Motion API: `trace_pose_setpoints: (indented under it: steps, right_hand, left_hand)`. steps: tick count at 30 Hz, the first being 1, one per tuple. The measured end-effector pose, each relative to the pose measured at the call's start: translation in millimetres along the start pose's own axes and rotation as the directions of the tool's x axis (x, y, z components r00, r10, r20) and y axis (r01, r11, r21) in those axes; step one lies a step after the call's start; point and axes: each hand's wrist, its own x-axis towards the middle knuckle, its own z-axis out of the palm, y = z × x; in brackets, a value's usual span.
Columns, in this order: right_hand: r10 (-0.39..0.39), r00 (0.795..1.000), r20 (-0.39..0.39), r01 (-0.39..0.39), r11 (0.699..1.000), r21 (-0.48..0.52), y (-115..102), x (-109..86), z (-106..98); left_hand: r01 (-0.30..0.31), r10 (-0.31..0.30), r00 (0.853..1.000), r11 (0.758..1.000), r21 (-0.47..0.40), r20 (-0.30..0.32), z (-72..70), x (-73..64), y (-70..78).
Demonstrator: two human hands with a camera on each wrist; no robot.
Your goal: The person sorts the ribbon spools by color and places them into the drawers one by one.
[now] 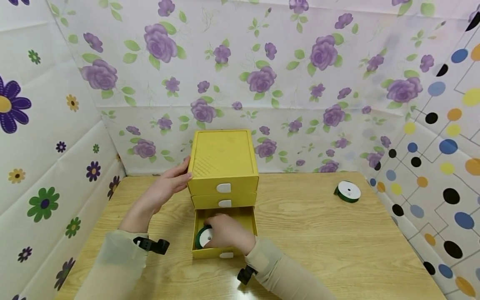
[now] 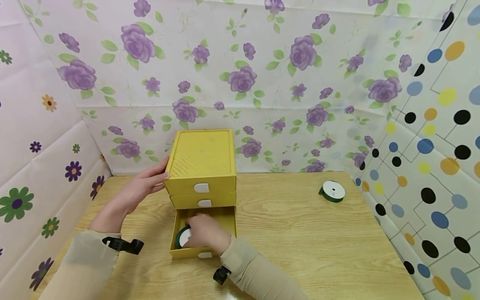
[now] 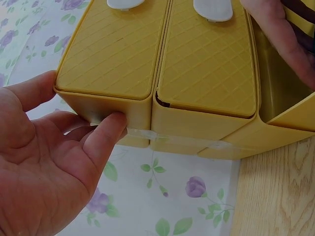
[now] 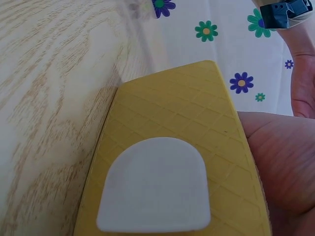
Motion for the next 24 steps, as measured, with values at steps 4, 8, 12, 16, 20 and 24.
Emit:
trace_pose_setpoints:
  steps: [4,8,12,16,20,24]
  right_hand:
    - [-0.015,1.000,0.007,0.015,0.999,0.052,4.0,-2.6,-0.8]
    - [-0.021,1.000,0.019,0.017,0.986,0.165,8.8,-7.9,-4.0]
    - [-0.031,0.999,0.031,0.022,0.969,0.247,13.4,-15.2,-8.5]
    - [-0.057,0.998,0.017,0.049,0.944,0.326,18.6,-22.7,-12.4]
    - [-0.069,0.997,-0.038,0.078,0.915,0.396,25.5,-30.8,-16.7]
    - [-0.092,0.992,-0.089,0.122,0.885,0.450,36.3,-40.5,-21.6]
  left_hand:
    - [-0.001,0.001,1.000,1.000,-0.002,-0.001,-0.6,0.3,-0.5]
    - [-0.003,0.003,1.000,1.000,-0.002,-0.007,-0.2,0.1,-0.7]
    - [-0.003,0.003,1.000,1.000,-0.008,-0.018,0.6,-2.0,-0.7]
    - [-0.002,0.002,1.000,1.000,-0.010,-0.026,0.7,-4.2,-0.3]
    - [0.001,-0.002,1.000,1.000,-0.010,-0.025,1.1,-3.7,0.2]
    - [0.000,0.000,1.000,1.000,-0.009,-0.024,1.6,-2.2,0.0]
